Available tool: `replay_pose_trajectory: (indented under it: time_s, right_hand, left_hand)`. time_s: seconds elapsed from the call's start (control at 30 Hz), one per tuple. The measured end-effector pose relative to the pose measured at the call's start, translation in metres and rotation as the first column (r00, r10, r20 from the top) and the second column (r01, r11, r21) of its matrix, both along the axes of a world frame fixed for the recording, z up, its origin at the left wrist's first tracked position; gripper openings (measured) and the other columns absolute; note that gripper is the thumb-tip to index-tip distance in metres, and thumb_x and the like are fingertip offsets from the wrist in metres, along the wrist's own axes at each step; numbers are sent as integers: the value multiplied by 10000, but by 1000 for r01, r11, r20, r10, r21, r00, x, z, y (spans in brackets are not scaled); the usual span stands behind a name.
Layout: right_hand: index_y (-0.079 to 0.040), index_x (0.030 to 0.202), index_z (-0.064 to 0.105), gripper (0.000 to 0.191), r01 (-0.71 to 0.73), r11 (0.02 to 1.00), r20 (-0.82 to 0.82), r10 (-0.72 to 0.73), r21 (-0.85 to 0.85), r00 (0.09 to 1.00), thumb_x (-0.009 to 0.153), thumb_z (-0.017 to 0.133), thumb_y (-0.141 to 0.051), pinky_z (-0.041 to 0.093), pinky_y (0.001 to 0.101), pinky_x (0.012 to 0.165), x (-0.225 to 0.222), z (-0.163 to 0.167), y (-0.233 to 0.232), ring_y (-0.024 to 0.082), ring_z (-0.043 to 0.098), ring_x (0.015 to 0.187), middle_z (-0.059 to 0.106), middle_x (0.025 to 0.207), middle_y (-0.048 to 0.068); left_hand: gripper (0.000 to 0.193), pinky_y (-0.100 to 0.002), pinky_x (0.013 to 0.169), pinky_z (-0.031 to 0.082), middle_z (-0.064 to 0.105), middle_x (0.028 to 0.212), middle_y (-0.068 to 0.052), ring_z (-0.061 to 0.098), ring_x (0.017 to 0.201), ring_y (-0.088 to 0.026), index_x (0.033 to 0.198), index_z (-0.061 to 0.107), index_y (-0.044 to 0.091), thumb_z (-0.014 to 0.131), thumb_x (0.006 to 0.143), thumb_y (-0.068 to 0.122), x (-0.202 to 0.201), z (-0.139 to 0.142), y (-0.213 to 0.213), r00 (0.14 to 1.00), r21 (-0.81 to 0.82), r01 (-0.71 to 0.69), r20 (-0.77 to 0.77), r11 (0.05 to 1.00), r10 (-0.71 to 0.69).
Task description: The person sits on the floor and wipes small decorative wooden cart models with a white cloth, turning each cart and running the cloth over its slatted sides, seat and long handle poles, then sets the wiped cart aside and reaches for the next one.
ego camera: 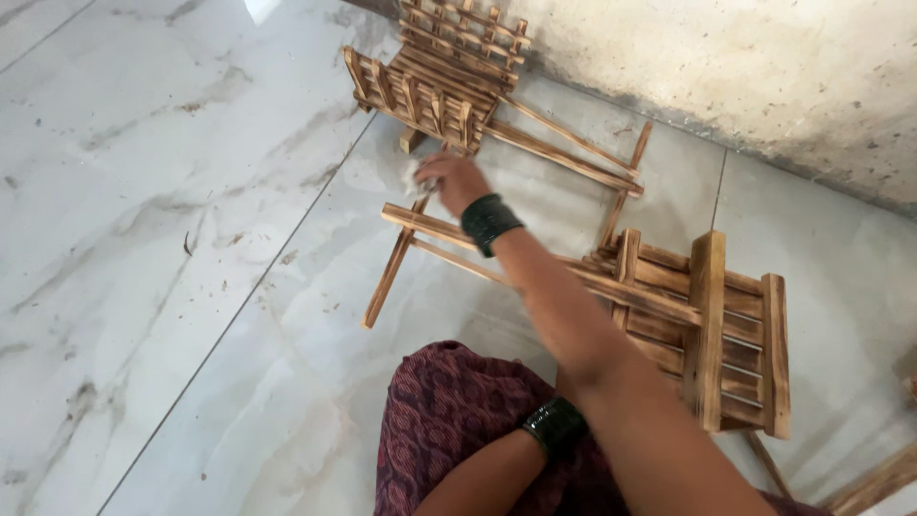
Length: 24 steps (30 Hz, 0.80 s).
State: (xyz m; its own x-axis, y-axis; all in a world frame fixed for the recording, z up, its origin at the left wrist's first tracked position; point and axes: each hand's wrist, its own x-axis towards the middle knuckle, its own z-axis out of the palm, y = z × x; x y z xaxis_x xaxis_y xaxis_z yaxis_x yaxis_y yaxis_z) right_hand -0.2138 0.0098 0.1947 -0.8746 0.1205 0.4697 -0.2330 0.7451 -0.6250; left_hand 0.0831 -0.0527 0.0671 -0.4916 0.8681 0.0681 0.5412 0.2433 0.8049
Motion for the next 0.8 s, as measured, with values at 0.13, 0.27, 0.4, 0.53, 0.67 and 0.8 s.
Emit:
replay_pose_trajectory:
  time_s: [0.13, 0.27, 0.4, 0.53, 0.67, 0.8]
  right_hand:
    - [-109, 951, 786, 344, -49, 964, 86, 27, 261, 996, 712, 650, 98, 543, 427, 931, -17, -23, -11, 342, 663, 1094, 727, 1161, 93]
    - [-142, 1028, 801, 447, 8, 953, 167, -62, 303, 984, 725, 598, 115, 521, 410, 959, -21, -39, 2, 322, 616, 1166, 703, 1255, 88]
    - [-147, 1055, 796, 402, 103, 898, 91, -156, 428, 984, 760, 638, 77, 500, 412, 1021, -38, -41, 21, 310, 600, 1208, 697, 1279, 100]
    - [-163, 1019, 803, 383, 66, 917, 200, -155, 392, 967, 770, 641, 79, 513, 438, 972, -46, -31, 17, 323, 628, 1129, 709, 1205, 102]
    - [-132, 925, 785, 329, -53, 977, 41, 45, 206, 998, 732, 620, 78, 535, 442, 958, -2, -27, -8, 340, 669, 1104, 745, 1048, 68]
    - [-37, 1035, 711, 264, 95, 981, 59, -106, 171, 993, 776, 695, 8, 510, 439, 976, 84, -19, -12, 368, 576, 1127, 641, 1210, 146]
  left_hand:
    - [607, -531, 974, 434, 590, 1325, -173, 518, 1240, -404, 1387, 568, 94, 728, 820, 236, -3, 5, 3, 999, -2, 7, 32, 1000, -7]
    - [582, -527, 994, 427, 577, 1347, -177, 502, 1268, -402, 1365, 573, 95, 725, 826, 250, -6, 7, -2, 999, -2, 23, 47, 1000, -23]
    - [557, -524, 1014, 420, 564, 1370, -180, 486, 1295, -400, 1343, 578, 96, 723, 832, 265, -22, 8, -1, 998, 4, 26, 58, 1000, -26]
    - [534, -520, 1034, 413, 551, 1392, -184, 470, 1322, -398, 1321, 583, 97, 720, 838, 279, -39, 8, -2, 997, 5, 30, 74, 1000, -30]
    - [511, -516, 1054, 406, 538, 1415, -187, 454, 1349, -396, 1299, 589, 98, 717, 844, 293, -53, 8, 2, 996, 15, 32, 85, 999, -33]
    - [489, -513, 1075, 399, 525, 1437, -190, 438, 1376, -394, 1277, 594, 99, 714, 850, 307, -30, 10, 2, 997, 21, 35, 68, 999, -36]
